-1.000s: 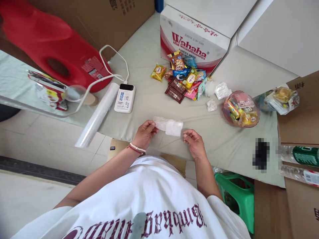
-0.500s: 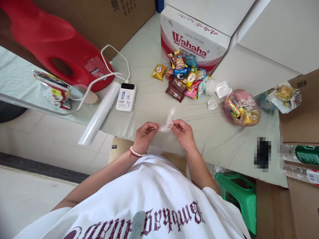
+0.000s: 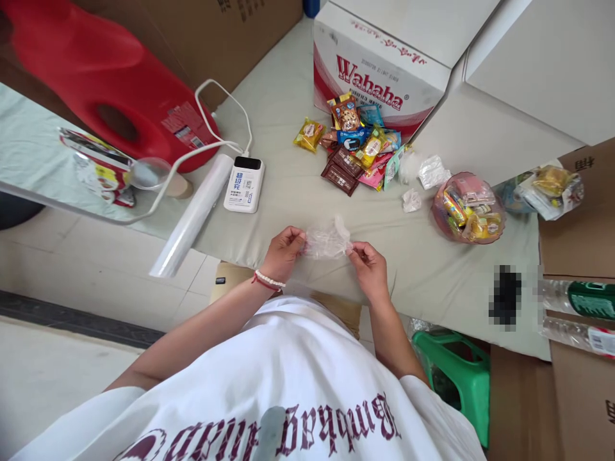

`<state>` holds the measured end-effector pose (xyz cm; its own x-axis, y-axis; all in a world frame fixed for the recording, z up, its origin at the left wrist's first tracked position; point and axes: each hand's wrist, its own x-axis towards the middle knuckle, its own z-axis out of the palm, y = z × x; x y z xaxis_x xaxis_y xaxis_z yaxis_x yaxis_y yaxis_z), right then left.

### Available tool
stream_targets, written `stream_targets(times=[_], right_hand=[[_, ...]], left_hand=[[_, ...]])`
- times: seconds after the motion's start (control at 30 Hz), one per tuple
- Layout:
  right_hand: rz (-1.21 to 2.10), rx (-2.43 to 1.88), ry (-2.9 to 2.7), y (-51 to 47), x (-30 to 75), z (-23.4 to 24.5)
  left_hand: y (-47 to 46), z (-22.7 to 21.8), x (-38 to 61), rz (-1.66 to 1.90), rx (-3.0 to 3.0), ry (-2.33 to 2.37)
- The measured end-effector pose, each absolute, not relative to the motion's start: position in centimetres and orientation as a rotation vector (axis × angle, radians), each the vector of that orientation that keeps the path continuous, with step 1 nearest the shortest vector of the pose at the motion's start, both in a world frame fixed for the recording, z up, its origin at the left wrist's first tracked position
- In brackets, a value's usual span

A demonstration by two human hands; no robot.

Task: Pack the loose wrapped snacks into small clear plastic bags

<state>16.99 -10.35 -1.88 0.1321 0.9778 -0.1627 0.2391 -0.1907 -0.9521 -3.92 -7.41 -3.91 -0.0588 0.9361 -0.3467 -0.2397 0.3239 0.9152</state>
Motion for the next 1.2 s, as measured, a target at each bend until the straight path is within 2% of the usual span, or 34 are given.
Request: stream_targets(times=[0.1,0.27,0.37,0.67,0.8,0.87,1.03,1.2], right_hand=[[1.162,-1.680,-1.153,-11.1,18.0,-2.3],[0.916,-1.724,-1.316,-10.9,17.6,-1.3],[1.066,-1.688,-1.416,-9.4,16.5,-1.5],[1.311,-1.525,-1.091,-7.5,16.5,-3.0],[0.882,-1.680,-1.236,-8.6,17.1,-1.6],[0.778,-1.668,-1.323,-9.2,16.6,-0.4],[1.145,-1.522,-1.529,-9.3,13.8,0.6],[1.265,-1.477,-1.130,-8.3,14.5,-0.9]], left_hand=[[-7.9,-4.4,-4.1,1.141,0.567,1.146],[-8.7,-3.8,-3.6,1.128,0.654,0.989],[-8.7,-3.5,-3.4,1.139,0.676,0.946],[-8.3,-3.9,-6.0,1.103,0.441,1.071],[-8.3,-3.1,-5.9,1.069,0.455,1.043],[-8.4,-2.7,-5.3,1.071,0.539,1.033],[-9.2,-2.4,-3.6,1.063,0.820,1.033],[-8.9,-3.1,-4.5,1.159,0.641,1.109]])
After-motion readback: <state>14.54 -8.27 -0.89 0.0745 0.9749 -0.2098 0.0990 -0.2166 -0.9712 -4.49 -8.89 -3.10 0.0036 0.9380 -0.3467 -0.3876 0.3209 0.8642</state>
